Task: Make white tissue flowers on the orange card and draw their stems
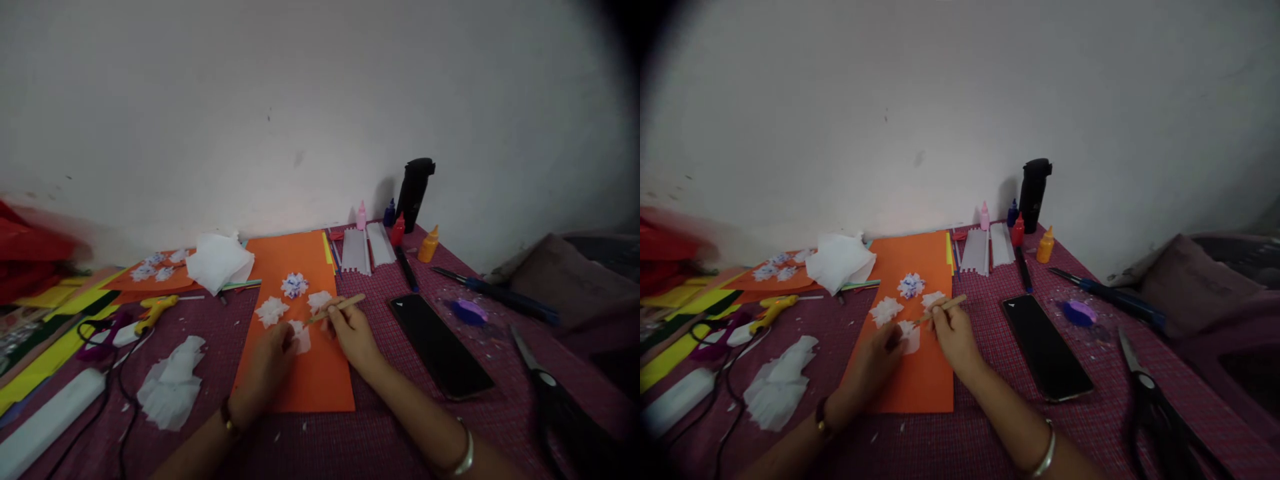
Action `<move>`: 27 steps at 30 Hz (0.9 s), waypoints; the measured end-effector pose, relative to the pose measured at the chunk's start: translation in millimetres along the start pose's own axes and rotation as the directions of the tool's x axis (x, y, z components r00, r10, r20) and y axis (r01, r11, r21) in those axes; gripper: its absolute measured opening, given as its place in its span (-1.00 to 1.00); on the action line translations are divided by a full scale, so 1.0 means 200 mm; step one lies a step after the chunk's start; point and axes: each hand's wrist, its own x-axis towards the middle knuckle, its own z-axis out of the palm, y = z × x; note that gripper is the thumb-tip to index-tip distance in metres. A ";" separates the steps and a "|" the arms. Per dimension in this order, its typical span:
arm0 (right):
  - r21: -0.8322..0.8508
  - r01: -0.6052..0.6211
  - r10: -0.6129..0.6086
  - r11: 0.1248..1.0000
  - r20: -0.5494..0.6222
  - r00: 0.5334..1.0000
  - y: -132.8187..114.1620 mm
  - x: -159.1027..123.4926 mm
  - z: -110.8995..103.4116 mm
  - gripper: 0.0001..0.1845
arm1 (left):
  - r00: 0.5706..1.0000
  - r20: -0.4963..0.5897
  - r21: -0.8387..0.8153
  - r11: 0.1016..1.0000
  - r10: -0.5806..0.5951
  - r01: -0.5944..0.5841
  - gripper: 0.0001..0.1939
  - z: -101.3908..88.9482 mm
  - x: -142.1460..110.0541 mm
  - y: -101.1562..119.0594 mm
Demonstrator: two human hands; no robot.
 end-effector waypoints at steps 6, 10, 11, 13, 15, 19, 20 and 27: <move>-0.211 0.057 -0.038 0.976 0.097 0.995 -0.02 -0.08 -0.01 -0.84 | 0.997 -0.035 -0.057 0.996 -0.067 0.065 -0.94 -0.01 0.02 0.01; -0.272 0.066 -0.036 0.960 0.114 0.993 0.01 -0.08 0.01 -0.81 | 0.997 -0.046 -0.059 0.997 -0.061 0.058 -0.89 0.00 0.04 0.01; -0.277 0.059 -0.030 0.959 0.108 0.994 0.02 -0.08 0.01 -0.80 | 0.998 -0.043 -0.067 0.996 -0.053 0.050 -0.89 -0.01 0.03 0.01; -0.272 0.047 -0.020 0.961 0.101 0.995 0.02 -0.08 0.01 -0.79 | 0.999 -0.046 -0.061 0.998 -0.002 -0.001 -0.90 -0.03 0.00 0.00; -0.259 0.053 -0.028 0.964 0.098 0.995 0.02 -0.07 0.02 -0.81 | 0.993 -0.020 0.009 0.993 0.118 -0.118 -0.91 -0.06 -0.06 0.01; -0.193 -0.003 0.022 0.981 0.093 0.995 0.03 -0.08 0.02 -0.80 | 0.886 0.236 0.197 0.873 0.399 -0.445 -0.90 -0.06 -0.22 0.04; -0.165 -0.037 0.054 0.986 0.097 0.994 0.03 -0.08 0.03 -0.80 | 0.854 0.285 0.220 0.837 0.436 -0.501 -0.90 -0.05 -0.26 0.05; -0.140 -0.082 0.095 0.987 0.090 0.991 0.08 -0.08 0.03 -0.80 | 0.793 0.319 0.330 0.724 0.518 -0.606 -0.87 0.07 -0.34 0.03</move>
